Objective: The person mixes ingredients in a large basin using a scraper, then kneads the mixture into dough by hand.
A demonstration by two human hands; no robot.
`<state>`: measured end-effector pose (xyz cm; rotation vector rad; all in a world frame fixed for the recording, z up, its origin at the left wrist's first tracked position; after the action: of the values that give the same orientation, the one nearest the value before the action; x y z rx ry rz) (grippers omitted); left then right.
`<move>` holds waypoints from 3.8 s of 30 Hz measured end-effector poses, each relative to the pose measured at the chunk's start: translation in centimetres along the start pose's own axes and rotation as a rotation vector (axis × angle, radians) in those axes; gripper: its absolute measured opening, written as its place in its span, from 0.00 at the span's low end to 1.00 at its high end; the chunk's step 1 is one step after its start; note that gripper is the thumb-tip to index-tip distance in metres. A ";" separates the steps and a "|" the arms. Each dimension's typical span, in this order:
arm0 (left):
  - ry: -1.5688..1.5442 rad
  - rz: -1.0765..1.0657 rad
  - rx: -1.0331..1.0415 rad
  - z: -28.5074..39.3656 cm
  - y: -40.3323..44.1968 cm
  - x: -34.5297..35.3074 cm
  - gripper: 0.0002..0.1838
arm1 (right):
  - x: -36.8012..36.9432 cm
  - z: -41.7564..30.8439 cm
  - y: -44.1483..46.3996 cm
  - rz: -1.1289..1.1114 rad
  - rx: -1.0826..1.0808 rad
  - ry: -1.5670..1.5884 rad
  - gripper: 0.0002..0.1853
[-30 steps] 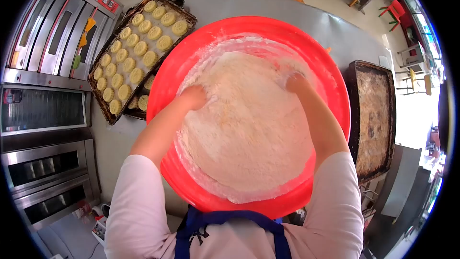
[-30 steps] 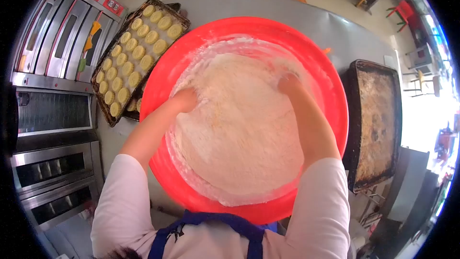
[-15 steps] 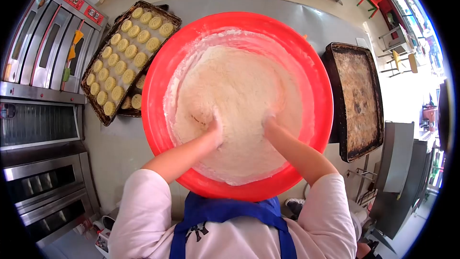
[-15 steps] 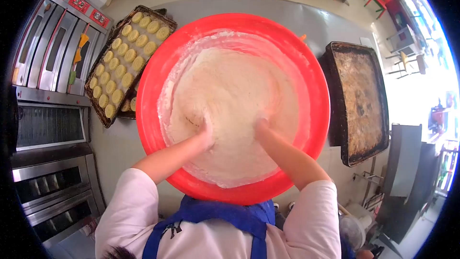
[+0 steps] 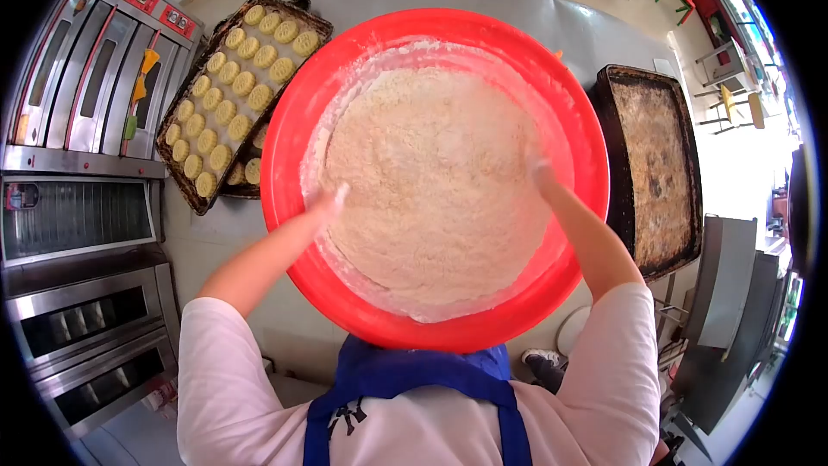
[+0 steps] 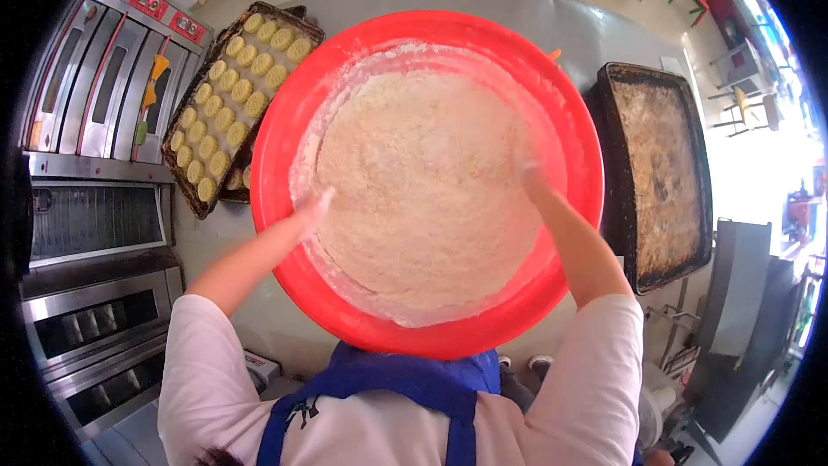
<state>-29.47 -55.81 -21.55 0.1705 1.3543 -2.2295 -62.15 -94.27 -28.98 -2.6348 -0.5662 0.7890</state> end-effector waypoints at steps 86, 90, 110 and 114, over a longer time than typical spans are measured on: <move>-0.889 -0.137 -0.090 20.4 -1.7 5.5 0.36 | 15.7 -21.1 -5.3 -0.385 0.348 0.456 0.27; 0.404 0.217 0.472 18.4 5.5 7.3 0.40 | 17.4 -18.6 -0.3 -0.383 -0.137 -0.381 0.23; 0.892 -0.752 0.644 3.5 -12.8 12.6 0.46 | 7.3 -8.8 -27.6 -1.102 -0.559 -1.002 0.21; 0.736 -0.851 0.486 5.0 -6.6 15.6 0.42 | 11.4 -7.2 -21.1 -1.117 -0.521 -0.988 0.25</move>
<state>-45.28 -63.33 -19.53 0.7703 1.3257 -3.4297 -55.02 -72.16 -19.58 -1.5159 -2.4114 1.5439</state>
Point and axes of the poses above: each hand's wrist, its own y-axis towards the middle knuckle, its own x-axis out of the palm, z = x × y, the point moved 3 cm from there along y, towards the middle knuckle, and after that the axes turned 6 degrees about z, right-handed, at the moved point
